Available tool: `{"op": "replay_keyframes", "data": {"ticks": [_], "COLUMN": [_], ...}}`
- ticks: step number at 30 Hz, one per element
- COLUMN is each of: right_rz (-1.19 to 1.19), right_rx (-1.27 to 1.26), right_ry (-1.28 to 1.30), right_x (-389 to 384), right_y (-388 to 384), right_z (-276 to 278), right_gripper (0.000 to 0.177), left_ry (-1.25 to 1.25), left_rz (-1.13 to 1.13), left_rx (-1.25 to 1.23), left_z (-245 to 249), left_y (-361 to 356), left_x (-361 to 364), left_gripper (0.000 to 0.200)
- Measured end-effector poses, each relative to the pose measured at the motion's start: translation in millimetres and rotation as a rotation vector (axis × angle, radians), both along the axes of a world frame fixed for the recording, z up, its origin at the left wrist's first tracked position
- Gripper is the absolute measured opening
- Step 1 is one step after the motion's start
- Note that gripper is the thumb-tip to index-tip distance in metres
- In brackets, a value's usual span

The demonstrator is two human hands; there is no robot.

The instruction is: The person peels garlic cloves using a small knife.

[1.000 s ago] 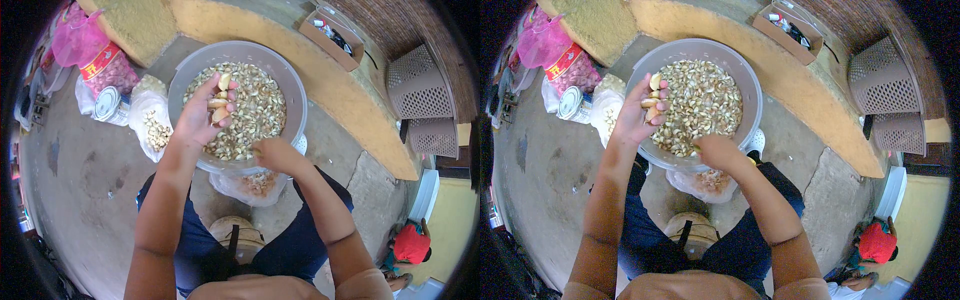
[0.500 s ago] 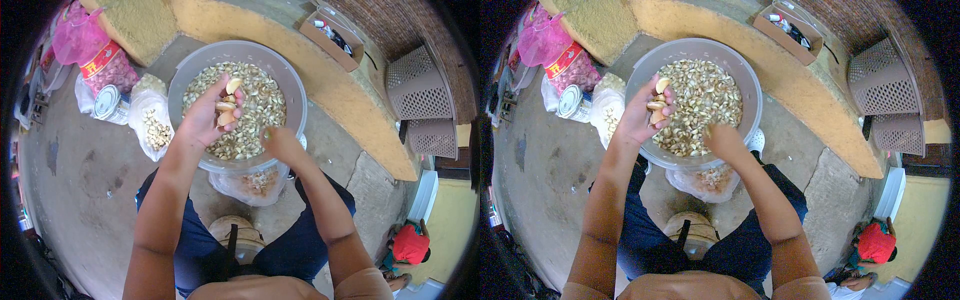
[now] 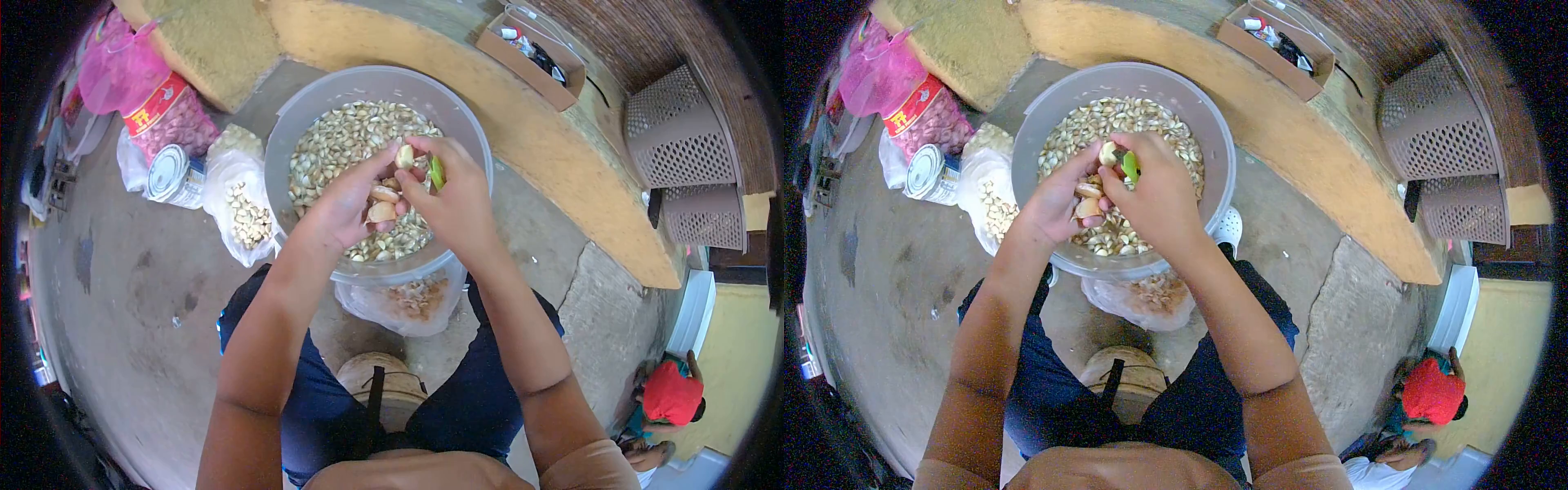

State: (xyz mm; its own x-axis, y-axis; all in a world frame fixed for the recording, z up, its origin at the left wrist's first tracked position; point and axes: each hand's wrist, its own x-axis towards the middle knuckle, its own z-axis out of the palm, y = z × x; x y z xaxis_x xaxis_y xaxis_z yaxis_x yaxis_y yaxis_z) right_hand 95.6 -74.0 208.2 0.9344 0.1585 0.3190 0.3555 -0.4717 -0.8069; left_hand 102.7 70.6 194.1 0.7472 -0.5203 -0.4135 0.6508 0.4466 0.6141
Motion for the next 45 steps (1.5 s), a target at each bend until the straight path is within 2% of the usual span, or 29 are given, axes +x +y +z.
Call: {"op": "replay_keyframes", "data": {"ticks": [8, 17, 32, 41, 44, 45], "right_rz": [0.079, 0.113, 0.071, 0.017, -0.001, -0.006], "right_rx": [0.019, 0.169, -0.159, -0.046, -0.046, 0.023], "right_ry": [0.003, 0.244, 0.037, 0.145, 0.116, 0.174], "right_x": [6, 8, 5, 4, 4, 4], "right_y": [-9, -13, -12, -7, -6, -6], "right_z": [1, -1, 2, 3, 1, 0], "right_gripper": [0.033, 0.027, 0.026, 0.032, 0.032, 0.032], "left_ry": [0.025, -0.020, -0.026, -0.233, -0.298, -0.283], "left_rz": [-0.007, -0.023, -0.009, 0.107, 0.041, 0.039], "left_rx": [0.014, 0.073, 0.292, 0.336, 0.467, 0.426], "left_z": [-1, 0, 5, 2, 5, 5], "left_y": [2, 3, -3, -3, -3, -2], "left_x": [0, 1, -2, -2, -3, -3], "left_gripper": [0.034, 0.032, 0.038, 0.030, 0.024, 0.024]}}
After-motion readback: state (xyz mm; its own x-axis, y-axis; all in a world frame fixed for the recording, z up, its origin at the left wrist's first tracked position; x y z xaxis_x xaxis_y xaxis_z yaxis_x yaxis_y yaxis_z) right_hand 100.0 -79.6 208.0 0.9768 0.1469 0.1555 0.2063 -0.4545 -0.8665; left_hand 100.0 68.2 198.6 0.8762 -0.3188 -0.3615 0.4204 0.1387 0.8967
